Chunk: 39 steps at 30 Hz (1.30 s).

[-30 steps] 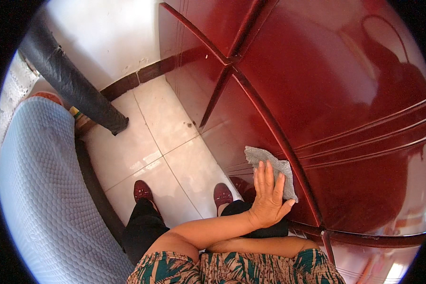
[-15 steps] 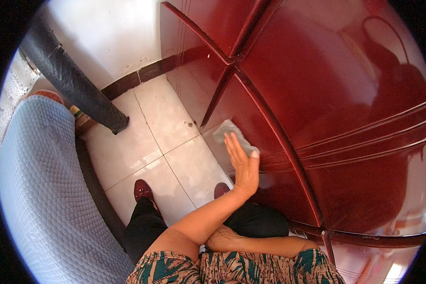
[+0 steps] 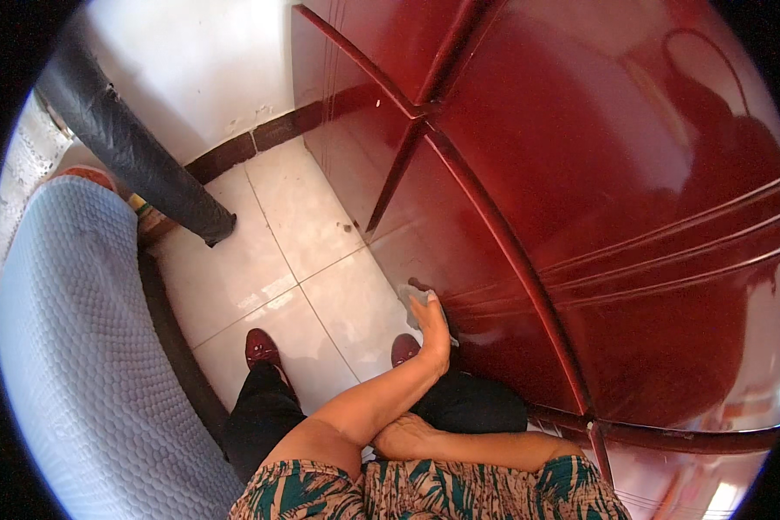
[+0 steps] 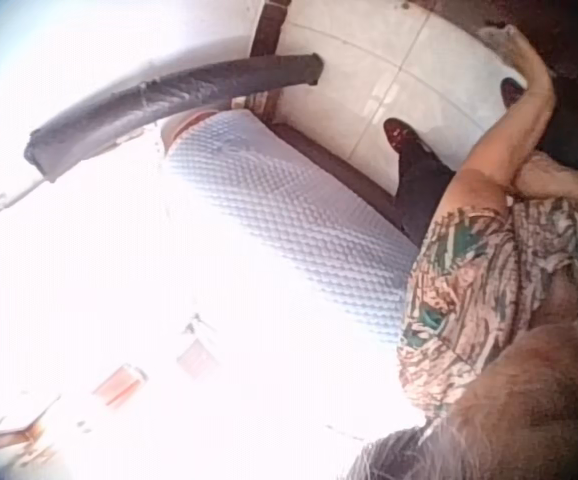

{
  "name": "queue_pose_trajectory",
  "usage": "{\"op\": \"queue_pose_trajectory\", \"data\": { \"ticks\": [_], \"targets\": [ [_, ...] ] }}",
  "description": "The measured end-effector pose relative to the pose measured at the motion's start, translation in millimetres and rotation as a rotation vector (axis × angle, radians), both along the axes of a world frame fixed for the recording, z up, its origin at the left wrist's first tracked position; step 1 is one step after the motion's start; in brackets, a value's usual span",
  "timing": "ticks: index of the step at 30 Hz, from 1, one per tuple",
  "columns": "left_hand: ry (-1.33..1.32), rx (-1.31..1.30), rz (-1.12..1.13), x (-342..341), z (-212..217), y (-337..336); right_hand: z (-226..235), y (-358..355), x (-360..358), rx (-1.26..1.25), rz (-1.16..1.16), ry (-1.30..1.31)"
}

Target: The person wipes the exterior surface of a large wooden cabinet using a cloth, moving it repeatedly across the panels and edges.

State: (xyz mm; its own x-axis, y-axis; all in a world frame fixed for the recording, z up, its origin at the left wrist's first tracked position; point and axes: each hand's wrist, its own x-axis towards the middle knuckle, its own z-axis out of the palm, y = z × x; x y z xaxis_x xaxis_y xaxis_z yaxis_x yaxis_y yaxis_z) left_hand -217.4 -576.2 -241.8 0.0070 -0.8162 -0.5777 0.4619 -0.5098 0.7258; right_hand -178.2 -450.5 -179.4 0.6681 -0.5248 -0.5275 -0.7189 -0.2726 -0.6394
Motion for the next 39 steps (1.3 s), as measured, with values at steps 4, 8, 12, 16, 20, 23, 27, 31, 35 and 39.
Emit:
{"op": "queue_pose_trajectory", "data": {
  "ticks": [4, 8, 12, 16, 20, 23, 27, 31, 35, 39],
  "targets": [
    [0.133, 0.024, -0.032, -6.8, -15.6, 12.4, 5.3, -2.8, 5.0, 0.050, 0.044, 0.024],
    [0.194, 0.014, -0.098, -2.8, -27.0, 14.1, 24.8, -14.4, 9.9, 0.125, 0.179, 0.071],
    [0.317, 0.093, -0.166, 4.0, -8.1, 12.0, 18.7, -10.1, 10.2, 0.129, 0.161, 0.045],
    [0.416, 0.110, -0.216, 8.6, 61.1, 11.9, -36.3, 10.0, 0.2, -0.104, -0.029, -0.117],
    [0.362, 0.051, -0.301, 30.2, 125.2, 16.3, -93.8, -6.6, 9.6, -0.141, -0.214, -0.231],
    [0.200, -0.051, -0.330, 59.8, 119.6, 19.8, -16.3, -32.7, 8.8, 0.101, -0.313, -0.297],
    [0.125, -0.104, -0.609, 77.1, 158.9, 23.0, 57.6, -44.9, -21.4, -0.195, -0.492, -0.033],
    [0.198, -0.186, -0.697, 94.7, 156.0, 20.1, 73.3, -28.2, -45.9, -0.306, -0.538, -0.153],
    [0.224, -0.238, -0.715, 103.9, 143.2, 20.9, 96.4, -4.4, -59.2, -0.705, -0.541, -0.163],
    [0.172, -0.268, -0.692, 97.3, 139.3, 20.1, 114.1, -10.4, -62.9, -0.869, -0.328, 0.144]
  ]
}}
